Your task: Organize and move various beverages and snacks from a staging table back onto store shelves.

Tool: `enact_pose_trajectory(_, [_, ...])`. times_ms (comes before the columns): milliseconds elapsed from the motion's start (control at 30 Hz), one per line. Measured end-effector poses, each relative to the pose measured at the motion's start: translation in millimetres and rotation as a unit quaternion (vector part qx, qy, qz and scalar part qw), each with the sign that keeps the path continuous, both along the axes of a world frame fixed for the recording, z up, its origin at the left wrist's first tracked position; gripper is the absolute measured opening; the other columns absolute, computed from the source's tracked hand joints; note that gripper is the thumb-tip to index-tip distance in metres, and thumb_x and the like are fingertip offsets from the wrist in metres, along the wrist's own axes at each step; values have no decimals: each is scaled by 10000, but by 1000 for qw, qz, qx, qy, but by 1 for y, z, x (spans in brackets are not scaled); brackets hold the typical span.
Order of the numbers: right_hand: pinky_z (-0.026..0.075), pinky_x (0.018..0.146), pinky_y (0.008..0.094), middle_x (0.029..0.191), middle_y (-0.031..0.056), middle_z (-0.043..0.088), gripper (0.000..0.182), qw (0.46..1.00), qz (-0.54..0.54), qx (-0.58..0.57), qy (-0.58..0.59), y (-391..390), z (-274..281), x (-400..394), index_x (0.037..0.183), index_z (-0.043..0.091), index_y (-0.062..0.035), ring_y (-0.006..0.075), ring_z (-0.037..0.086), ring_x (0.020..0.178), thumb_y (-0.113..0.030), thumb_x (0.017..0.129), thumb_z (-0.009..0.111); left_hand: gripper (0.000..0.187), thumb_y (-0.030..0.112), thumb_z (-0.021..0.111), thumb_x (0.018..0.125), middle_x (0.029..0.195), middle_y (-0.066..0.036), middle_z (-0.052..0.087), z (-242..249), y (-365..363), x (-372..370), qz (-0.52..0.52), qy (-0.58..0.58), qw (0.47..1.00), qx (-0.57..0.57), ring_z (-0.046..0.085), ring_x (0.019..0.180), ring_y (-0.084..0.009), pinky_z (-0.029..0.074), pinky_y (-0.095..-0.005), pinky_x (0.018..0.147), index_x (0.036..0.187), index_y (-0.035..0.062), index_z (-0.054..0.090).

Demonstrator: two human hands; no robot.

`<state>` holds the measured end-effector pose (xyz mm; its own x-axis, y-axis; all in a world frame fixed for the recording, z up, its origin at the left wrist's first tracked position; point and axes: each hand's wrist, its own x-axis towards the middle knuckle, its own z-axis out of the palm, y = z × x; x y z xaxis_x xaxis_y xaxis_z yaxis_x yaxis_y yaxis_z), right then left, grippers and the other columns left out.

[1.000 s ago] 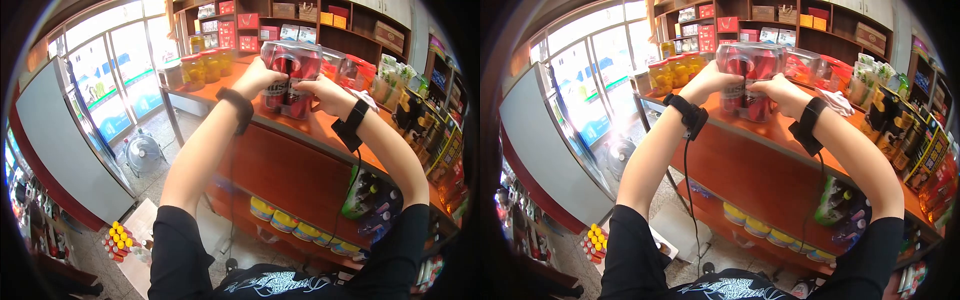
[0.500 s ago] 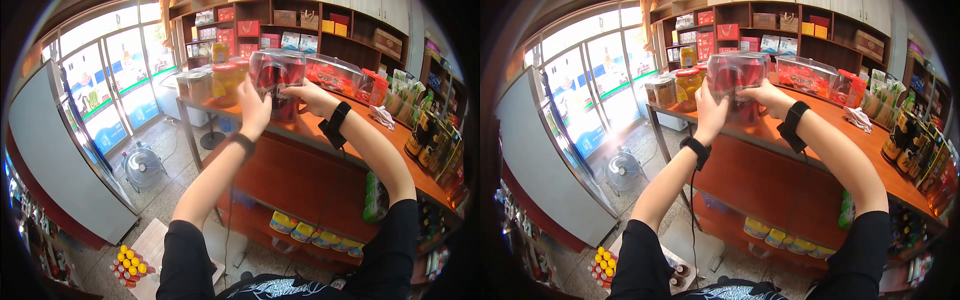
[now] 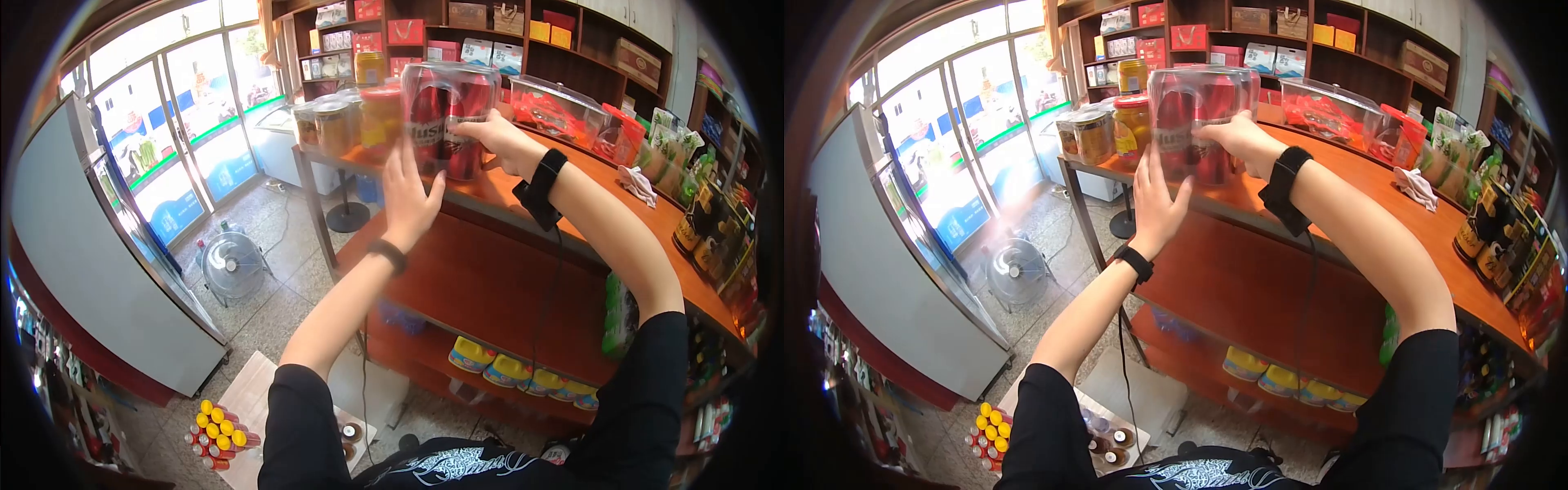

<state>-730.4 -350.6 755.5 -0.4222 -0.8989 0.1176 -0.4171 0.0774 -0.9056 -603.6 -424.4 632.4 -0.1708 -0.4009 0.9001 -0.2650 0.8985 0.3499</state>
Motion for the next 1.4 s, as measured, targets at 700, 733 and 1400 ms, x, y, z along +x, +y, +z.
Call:
enact_pose_trajectory(700, [313,918,559,1306,143,259,630,997,-14,-48,-56,156,27,-73,1208,370,-45,344,233,1214,-294,699,643,733,183,586,736,1265,-205,280,73,153,-101,-301,69,950,49,285,1180,-305,246,-377,974,1315,-26,188])
enact_pose_trajectory(733, [339,910,537,1269,137,318,605,997,-23,-54,-52,172,29,-85,1200,387,-55,315,295,1188,-281,700,643,728,209,590,740,1247,-169,329,80,165,-118,-327,72,938,85,326,1160,-258,279,-344,949,1319,-12,208])
enact_pose_trajectory(1400, [385,801,306,965,100,535,423,910,-289,-296,36,432,22,-214,1091,447,20,177,496,887,-208,751,554,341,290,522,790,1083,-85,447,137,360,-315,-645,-79,610,454,417,1008,-192,317,-325,917,1010,38,459])
